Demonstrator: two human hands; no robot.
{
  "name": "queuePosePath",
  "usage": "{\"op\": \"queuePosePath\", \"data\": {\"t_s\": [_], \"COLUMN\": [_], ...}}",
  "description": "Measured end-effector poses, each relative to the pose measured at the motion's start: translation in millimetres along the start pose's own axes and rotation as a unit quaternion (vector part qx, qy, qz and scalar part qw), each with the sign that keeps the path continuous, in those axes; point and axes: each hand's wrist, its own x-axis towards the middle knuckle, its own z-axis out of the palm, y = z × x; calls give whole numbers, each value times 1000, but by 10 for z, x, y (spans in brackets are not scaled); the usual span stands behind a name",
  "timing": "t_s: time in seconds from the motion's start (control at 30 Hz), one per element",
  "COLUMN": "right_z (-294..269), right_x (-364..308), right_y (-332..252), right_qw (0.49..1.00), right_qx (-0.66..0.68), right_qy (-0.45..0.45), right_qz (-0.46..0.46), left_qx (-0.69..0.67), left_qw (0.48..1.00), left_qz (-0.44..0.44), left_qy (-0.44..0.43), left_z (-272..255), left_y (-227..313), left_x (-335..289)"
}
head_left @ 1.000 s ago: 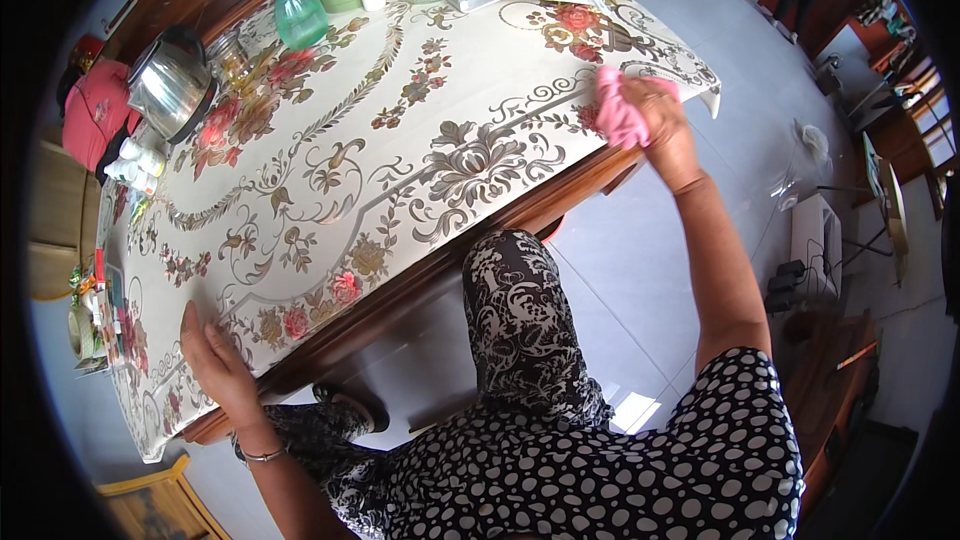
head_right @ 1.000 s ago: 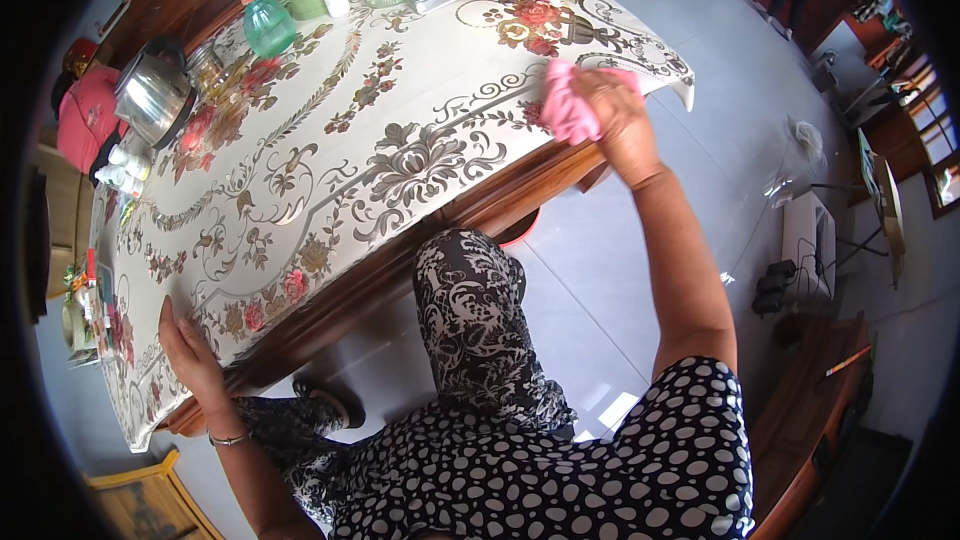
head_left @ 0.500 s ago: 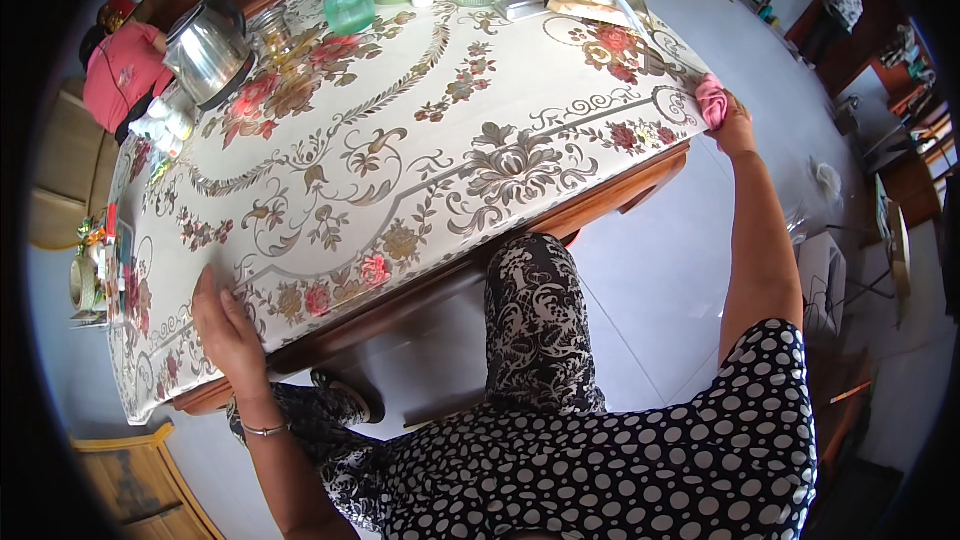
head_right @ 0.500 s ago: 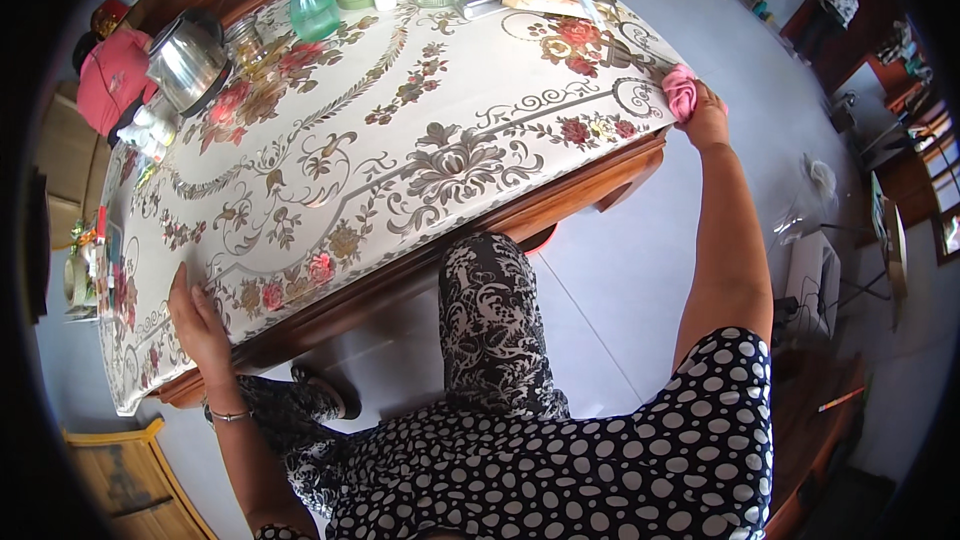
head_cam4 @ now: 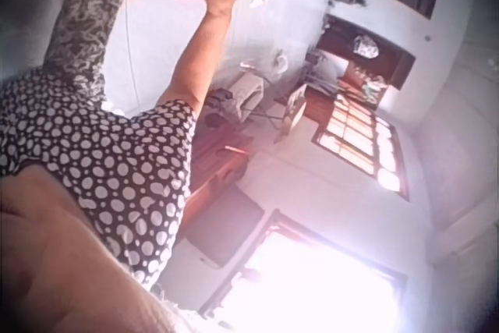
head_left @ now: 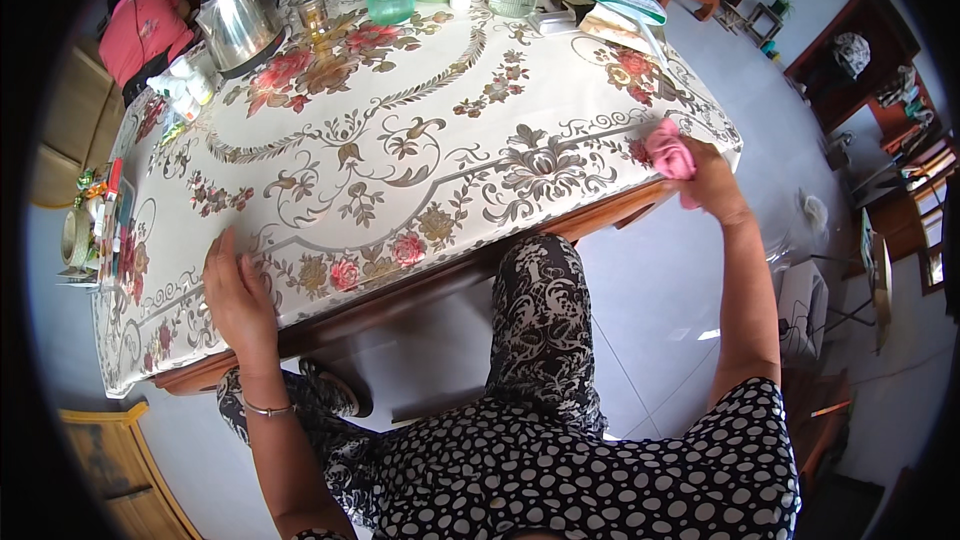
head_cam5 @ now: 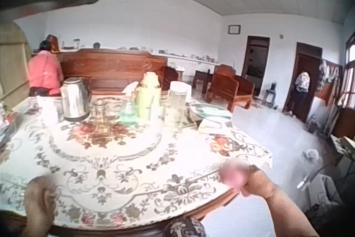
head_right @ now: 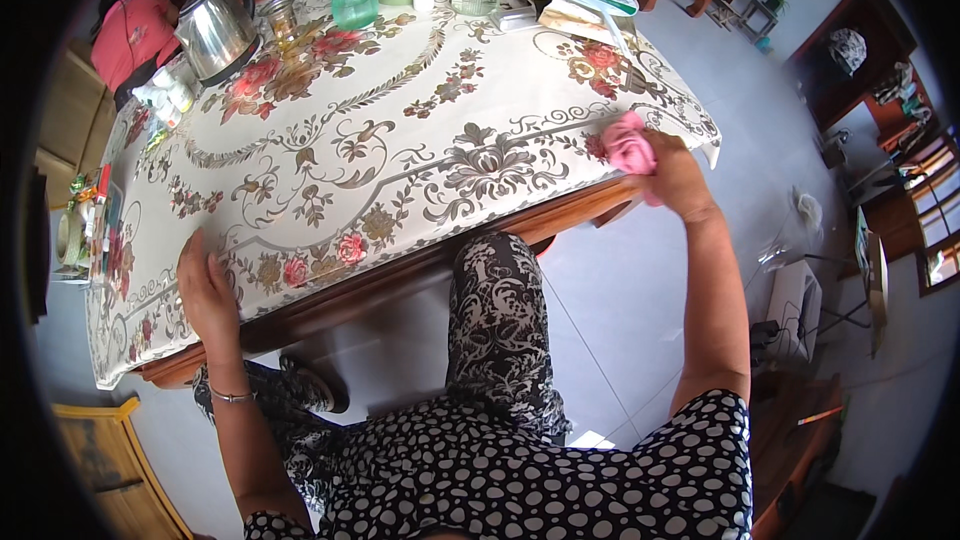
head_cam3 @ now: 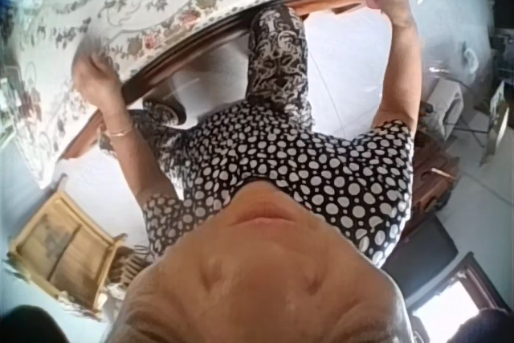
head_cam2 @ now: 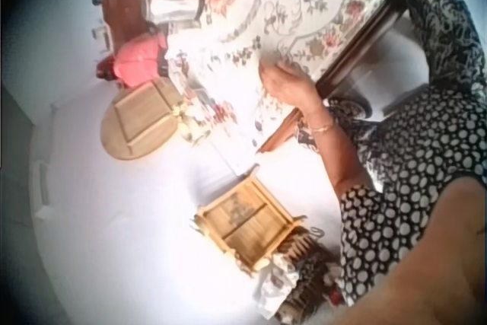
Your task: The person wipes a floral-patterned tablecloth with a pink cloth. They move various items on the table, including a metal kettle, a glass jar, and a tray, to clean underneath them. The person systematically wipes the entire surface of the table.
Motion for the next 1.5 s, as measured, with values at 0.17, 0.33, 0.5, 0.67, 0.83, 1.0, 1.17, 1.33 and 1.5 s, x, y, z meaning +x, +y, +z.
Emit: {"op": "queuePosePath", "data": {"t_s": [0.17, 0.33, 0.5, 0.67, 0.83, 1.0, 1.17, 1.33, 1.5], "right_z": [596, 1178, 1875, 1780, 1502, 1114, 470, 517, 861], "right_x": [-26, 35, -2, 182, 847, 1075, 1002, 1141, 1283], "right_y": [-658, -1843, -2974, -3036, -2042, -657, 394, 862, -202], "right_qw": [980, 969, 908, 866, 854, 967, 981, 925, 982], "right_qx": [-36, 47, 112, 128, 256, 46, -45, -253, -96], "right_qy": [82, 58, 73, 28, 14, 152, 155, 205, 165], "right_qz": [-178, -237, -397, -483, -453, -201, 108, 196, -6], "left_qx": [12, 12, -2, -23, -32, -22, -15, 8, 17], "left_qw": [1000, 1000, 999, 1000, 999, 999, 1000, 1000, 1000], "left_qz": [16, 11, 36, 13, -2, -2, -7, -5, -6], "left_qy": [5, -4, 14, -3, -20, -25, -16, -17, -22], "left_z": [-9, -15, 64, -43, -34, -44, -42, -3, -9], "left_y": [-34, -26, -84, -97, -81, -110, -79, -6, -9], "left_x": [0, 12, 0, -14, -18, -18, -23, 10, 9]}}
